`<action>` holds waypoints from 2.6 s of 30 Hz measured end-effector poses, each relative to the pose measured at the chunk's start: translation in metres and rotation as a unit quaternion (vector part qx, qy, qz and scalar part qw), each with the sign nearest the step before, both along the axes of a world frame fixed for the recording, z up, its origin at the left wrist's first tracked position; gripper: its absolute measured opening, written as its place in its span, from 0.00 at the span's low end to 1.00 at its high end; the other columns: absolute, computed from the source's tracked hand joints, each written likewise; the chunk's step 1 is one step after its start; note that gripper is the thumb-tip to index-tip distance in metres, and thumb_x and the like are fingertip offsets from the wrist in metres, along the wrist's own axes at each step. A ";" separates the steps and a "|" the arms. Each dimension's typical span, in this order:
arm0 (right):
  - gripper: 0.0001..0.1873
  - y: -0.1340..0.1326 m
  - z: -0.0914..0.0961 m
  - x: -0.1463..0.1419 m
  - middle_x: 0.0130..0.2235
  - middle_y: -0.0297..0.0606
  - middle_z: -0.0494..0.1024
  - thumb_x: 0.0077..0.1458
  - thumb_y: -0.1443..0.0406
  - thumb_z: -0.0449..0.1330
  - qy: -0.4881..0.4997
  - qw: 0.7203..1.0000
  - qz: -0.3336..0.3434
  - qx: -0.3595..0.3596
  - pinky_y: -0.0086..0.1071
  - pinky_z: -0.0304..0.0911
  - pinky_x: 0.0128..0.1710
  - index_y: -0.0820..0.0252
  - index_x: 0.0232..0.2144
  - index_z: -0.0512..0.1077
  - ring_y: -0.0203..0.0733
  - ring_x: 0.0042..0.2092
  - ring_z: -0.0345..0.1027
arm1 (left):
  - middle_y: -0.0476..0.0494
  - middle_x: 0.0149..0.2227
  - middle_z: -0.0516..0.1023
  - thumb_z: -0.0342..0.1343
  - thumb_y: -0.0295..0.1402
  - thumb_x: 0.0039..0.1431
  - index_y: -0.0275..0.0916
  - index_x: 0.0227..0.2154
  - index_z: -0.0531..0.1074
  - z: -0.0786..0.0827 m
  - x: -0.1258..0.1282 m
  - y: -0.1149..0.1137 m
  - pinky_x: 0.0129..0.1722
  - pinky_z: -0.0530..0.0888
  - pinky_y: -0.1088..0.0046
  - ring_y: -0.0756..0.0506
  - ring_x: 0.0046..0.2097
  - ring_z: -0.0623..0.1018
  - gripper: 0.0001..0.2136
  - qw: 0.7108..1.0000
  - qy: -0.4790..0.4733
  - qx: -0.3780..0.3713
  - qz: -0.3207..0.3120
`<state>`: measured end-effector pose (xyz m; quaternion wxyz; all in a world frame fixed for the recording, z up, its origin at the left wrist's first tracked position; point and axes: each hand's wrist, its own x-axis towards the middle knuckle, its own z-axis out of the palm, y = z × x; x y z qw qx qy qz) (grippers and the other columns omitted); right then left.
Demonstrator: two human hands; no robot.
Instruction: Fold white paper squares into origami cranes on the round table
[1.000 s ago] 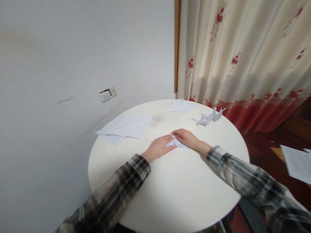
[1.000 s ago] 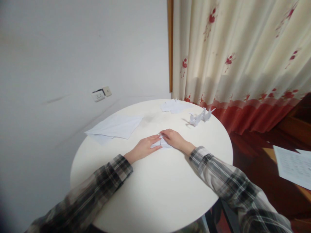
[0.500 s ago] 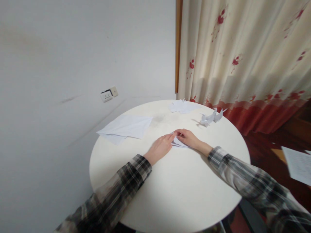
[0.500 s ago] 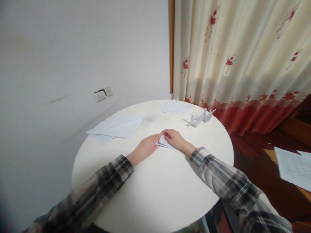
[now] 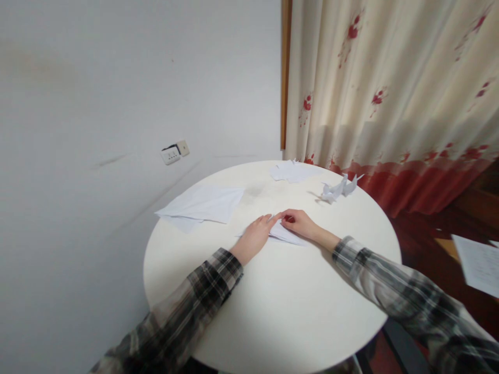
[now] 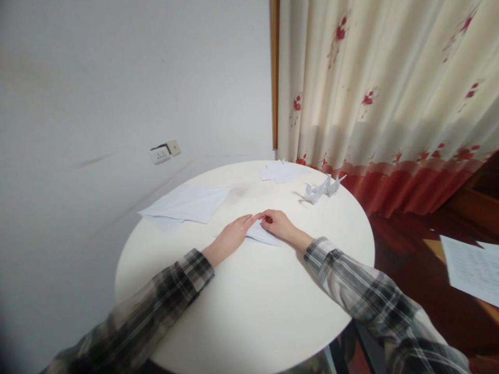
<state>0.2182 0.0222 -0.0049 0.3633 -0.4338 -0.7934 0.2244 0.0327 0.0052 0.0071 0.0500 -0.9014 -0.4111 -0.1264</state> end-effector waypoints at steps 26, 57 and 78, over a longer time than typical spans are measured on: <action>0.26 -0.014 0.006 -0.021 0.47 0.43 0.70 0.46 0.58 0.59 0.209 0.964 0.094 -0.136 0.38 0.61 0.47 0.61 0.48 0.61 0.41 0.44 0.65 | 0.44 0.52 0.68 0.40 0.14 0.43 0.36 0.50 0.65 0.008 -0.005 0.008 0.58 0.59 0.65 0.46 0.54 0.66 0.29 0.930 -0.357 -0.082 0.044; 0.21 -0.010 0.010 -0.015 0.35 0.37 0.77 0.37 0.73 0.46 0.279 0.957 -0.068 -0.048 0.29 0.61 0.30 0.59 0.37 0.66 0.38 0.34 0.69 | 0.44 0.38 0.75 0.46 0.29 0.49 0.35 0.36 0.70 -0.002 0.003 0.018 0.40 0.70 0.70 0.45 0.41 0.74 0.12 0.734 -0.596 -0.322 0.058; 0.16 -0.018 0.020 -0.002 0.29 0.35 0.76 0.40 0.75 0.47 0.259 0.953 -0.125 0.094 0.30 0.61 0.36 0.61 0.30 0.69 0.37 0.33 0.69 | 0.39 0.50 0.69 0.53 0.44 0.50 0.35 0.46 0.69 0.012 0.000 0.005 0.48 0.63 0.67 0.41 0.50 0.67 0.23 0.704 -0.530 -0.458 -0.113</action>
